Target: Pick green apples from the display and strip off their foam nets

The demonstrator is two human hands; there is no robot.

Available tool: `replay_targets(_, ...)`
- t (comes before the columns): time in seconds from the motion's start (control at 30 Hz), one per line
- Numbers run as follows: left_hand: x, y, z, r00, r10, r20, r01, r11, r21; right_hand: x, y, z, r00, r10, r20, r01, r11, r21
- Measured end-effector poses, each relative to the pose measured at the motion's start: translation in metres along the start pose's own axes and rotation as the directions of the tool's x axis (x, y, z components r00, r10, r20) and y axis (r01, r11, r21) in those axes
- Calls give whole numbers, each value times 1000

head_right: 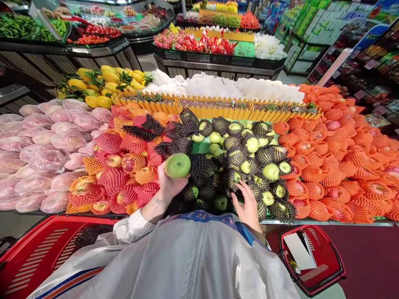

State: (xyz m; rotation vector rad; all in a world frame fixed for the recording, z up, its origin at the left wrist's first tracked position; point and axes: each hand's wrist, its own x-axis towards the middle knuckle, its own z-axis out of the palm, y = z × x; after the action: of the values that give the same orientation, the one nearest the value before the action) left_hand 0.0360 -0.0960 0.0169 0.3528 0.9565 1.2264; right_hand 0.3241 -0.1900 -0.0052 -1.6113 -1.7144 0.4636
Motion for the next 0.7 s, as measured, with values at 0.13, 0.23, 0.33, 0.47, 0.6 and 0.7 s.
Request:
replay_targets(0.13, -24, -26, -9, 952, -275, 135, 293, 945, -143, -1, -21, 11, 994, 76, 85, -99, 942, 320)
replay_targets(0.23, -35, -46, -12, 855, -462, 234, 514, 815, -267, -6, -30, 30, 977, 128, 172, -203, 809, 552)
replay_targets(0.33, -40, -62, -13, 793, -527, 305, 605, 741, -291, -9, -37, 38, 964, 130, 233, -248, 761, 600)
replay_targets(0.47, -43, -73, -16, 775, -550, 311, 623, 745, -237, -7, -43, 27, 949, 239, 204, -310, 813, 492)
replay_targets(0.6, -46, -74, -18, 768, -569, 294, 621, 774, -126, -5, -45, 13, 945, 320, 64, -296, 757, 582)
replay_targets(0.7, -48, -76, -22, 759, -577, 300, 618, 784, -57, -6, -48, 13, 897, 442, 20, -323, 623, 712)
